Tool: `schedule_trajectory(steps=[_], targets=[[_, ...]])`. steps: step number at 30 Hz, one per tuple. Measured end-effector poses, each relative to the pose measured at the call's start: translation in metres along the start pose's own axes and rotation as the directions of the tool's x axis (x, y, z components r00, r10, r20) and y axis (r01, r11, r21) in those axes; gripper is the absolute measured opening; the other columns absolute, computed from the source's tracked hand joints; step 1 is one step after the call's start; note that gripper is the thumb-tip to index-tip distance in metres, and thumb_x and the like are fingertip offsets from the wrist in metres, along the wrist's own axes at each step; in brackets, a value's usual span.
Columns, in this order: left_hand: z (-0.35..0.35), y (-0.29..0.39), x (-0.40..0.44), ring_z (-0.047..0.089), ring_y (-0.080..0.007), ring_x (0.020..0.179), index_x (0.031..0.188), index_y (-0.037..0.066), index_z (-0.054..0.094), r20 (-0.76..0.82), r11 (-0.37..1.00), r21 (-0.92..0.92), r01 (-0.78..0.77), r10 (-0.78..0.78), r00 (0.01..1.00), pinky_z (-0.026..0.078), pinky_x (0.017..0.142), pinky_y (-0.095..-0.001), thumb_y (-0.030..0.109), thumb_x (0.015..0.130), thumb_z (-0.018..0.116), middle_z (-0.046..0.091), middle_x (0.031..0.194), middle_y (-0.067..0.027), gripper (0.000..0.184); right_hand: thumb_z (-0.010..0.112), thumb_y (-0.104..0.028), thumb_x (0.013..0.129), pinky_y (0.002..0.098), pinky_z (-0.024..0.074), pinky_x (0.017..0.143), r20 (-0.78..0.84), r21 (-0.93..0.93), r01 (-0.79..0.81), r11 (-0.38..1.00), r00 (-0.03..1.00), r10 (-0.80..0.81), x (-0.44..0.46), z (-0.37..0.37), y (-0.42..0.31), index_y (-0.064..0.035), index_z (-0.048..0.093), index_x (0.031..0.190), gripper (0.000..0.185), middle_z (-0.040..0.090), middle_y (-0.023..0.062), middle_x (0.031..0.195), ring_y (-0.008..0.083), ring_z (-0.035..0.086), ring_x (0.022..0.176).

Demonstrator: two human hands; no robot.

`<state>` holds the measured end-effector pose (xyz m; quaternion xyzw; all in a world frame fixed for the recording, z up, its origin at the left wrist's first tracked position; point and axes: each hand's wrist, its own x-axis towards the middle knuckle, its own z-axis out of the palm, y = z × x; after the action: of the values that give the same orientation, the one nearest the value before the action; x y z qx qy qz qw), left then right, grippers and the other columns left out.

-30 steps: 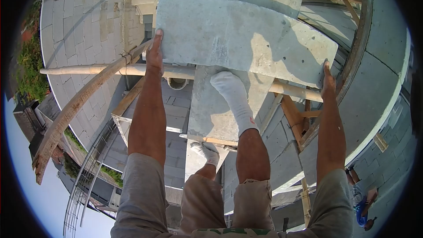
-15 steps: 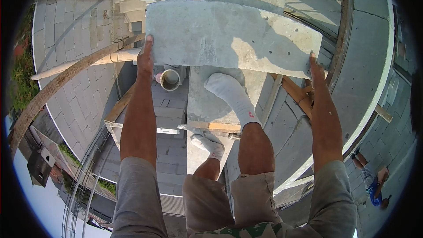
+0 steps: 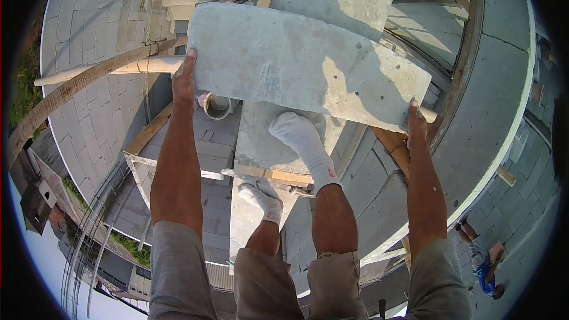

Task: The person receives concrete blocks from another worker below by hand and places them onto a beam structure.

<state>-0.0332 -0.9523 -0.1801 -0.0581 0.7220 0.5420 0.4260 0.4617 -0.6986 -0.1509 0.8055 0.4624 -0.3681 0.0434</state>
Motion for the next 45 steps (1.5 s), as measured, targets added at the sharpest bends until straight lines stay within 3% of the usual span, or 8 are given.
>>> schedule_trajectory(steps=[8, 12, 14, 16, 20, 33, 39, 45], targets=[[-0.027, -0.01, -0.018, 0.059, -0.0181, 0.088, 0.114, -0.004, 0.058, -0.091, 0.913, 0.407, -0.01, 0.052, 0.995, 0.044, 0.077, -0.0319, 0.054, 0.083, 0.057, 0.064, 0.098, -0.0142, 0.065, 0.051, -0.056, 0.085, 0.035, 0.0403, 0.091, 0.03, 0.042, 0.204, 0.978, 0.978, -0.205, -0.008, 0.015, 0.077, 0.004, 0.042, 0.129, 0.075, 0.053, 0.0238, 0.119, 0.0271, 0.053, 0.109], [-0.016, 0.009, -0.054, 0.059, -0.0336, 0.09, 0.119, -0.001, 0.054, -0.084, 0.744, 0.668, -0.03, 0.115, 0.99, 0.044, 0.081, -0.0376, 0.049, 0.089, 0.048, 0.062, 0.101, -0.0217, 0.058, 0.047, -0.054, 0.086, 0.0423, 0.0401, 0.095, 0.016, -0.515, -0.005, 0.857, 1.0, 0.015, -0.018, 0.01, 0.042, 0.0106, 0.036, 0.127, 0.078, 0.049, 0.0334, 0.119, 0.04, 0.052, 0.111], [-0.04, -0.029, -0.061, 0.057, -0.0378, 0.099, 0.123, 0.0, 0.051, 0.017, 0.485, 0.845, -0.223, 0.393, 0.92, 0.043, 0.085, -0.0401, 0.045, 0.09, 0.048, 0.06, 0.107, -0.0231, 0.056, 0.048, -0.052, 0.086, 0.0437, 0.0401, 0.095, 0.004, -0.525, 0.025, 0.851, 1.0, -0.027, -0.055, 0.012, -0.003, 0.0092, 0.04, 0.124, 0.073, 0.05, 0.0325, 0.118, 0.0418, 0.052, 0.109], [-0.002, 0.032, -0.108, 0.054, -0.0382, 0.107, 0.121, -0.003, 0.051, -0.194, 0.8, 0.6, -0.022, 0.172, 0.966, 0.042, 0.09, -0.0406, 0.044, 0.09, 0.049, 0.057, 0.113, -0.0242, 0.056, 0.054, -0.045, 0.084, 0.0431, 0.0396, 0.096, 0.2, -0.408, 0.113, 0.906, 0.979, -0.032, -0.096, 0.002, -0.059, 0.0073, 0.039, 0.126, 0.069, 0.048, 0.0298, 0.123, 0.0409, 0.049, 0.114], [0.018, 0.059, -0.173, 0.051, -0.0398, 0.11, 0.118, -0.008, 0.051, -0.173, 0.863, 0.506, -0.014, 0.117, 0.978, 0.04, 0.093, -0.04, 0.041, 0.091, 0.048, 0.055, 0.116, -0.0269, 0.056, 0.057, -0.042, 0.083, 0.0412, 0.0388, 0.097, 0.353, -0.354, 0.402, 0.844, 0.894, -0.277, -0.138, 0.01, -0.103, 0.0069, 0.046, 0.123, 0.065, 0.049, 0.0289, 0.123, 0.0391, 0.048, 0.115], [-0.03, 0.044, -0.287, 0.06, -0.0323, 0.096, 0.104, -0.004, 0.06, -0.294, 0.884, 0.401, 0.241, -0.125, 0.948, 0.045, 0.084, -0.0367, 0.044, 0.088, 0.052, 0.063, 0.1, -0.0216, 0.052, 0.057, -0.045, 0.081, 0.0403, 0.0446, 0.088, 0.577, -0.461, 0.545, 0.7, 0.784, -0.23, -0.21, -0.058, -0.176, 0.0019, 0.057, 0.11, 0.055, 0.061, 0.0233, 0.107, 0.0374, 0.057, 0.103], [-0.051, 0.097, -0.301, 0.06, -0.0183, 0.082, 0.1, -0.003, 0.061, -0.271, 0.981, 0.187, 0.052, 0.001, 0.962, 0.045, 0.075, -0.0309, 0.034, 0.09, 0.054, 0.065, 0.087, -0.0111, 0.039, 0.056, -0.048, 0.081, 0.0407, 0.0441, 0.088, 0.533, -0.524, 0.6, 0.605, 0.785, -0.316, -0.235, -0.087, -0.231, 0.0002, 0.057, 0.112, 0.058, 0.06, 0.0247, 0.108, 0.0364, 0.056, 0.105], [-0.064, 0.128, -0.313, 0.06, -0.0313, 0.074, 0.092, -0.001, 0.061, -0.308, 0.945, 0.327, -0.01, 0.117, 0.944, 0.044, 0.069, -0.0378, 0.034, 0.092, 0.048, 0.06, 0.077, -0.0185, 0.038, 0.057, -0.046, 0.081, 0.0427, 0.0472, 0.081, 0.543, -0.503, 0.696, 0.512, 0.716, -0.439, -0.283, -0.116, -0.318, -0.0012, 0.06, 0.103, 0.051, 0.063, 0.0233, 0.098, 0.0377, 0.059, 0.096]])
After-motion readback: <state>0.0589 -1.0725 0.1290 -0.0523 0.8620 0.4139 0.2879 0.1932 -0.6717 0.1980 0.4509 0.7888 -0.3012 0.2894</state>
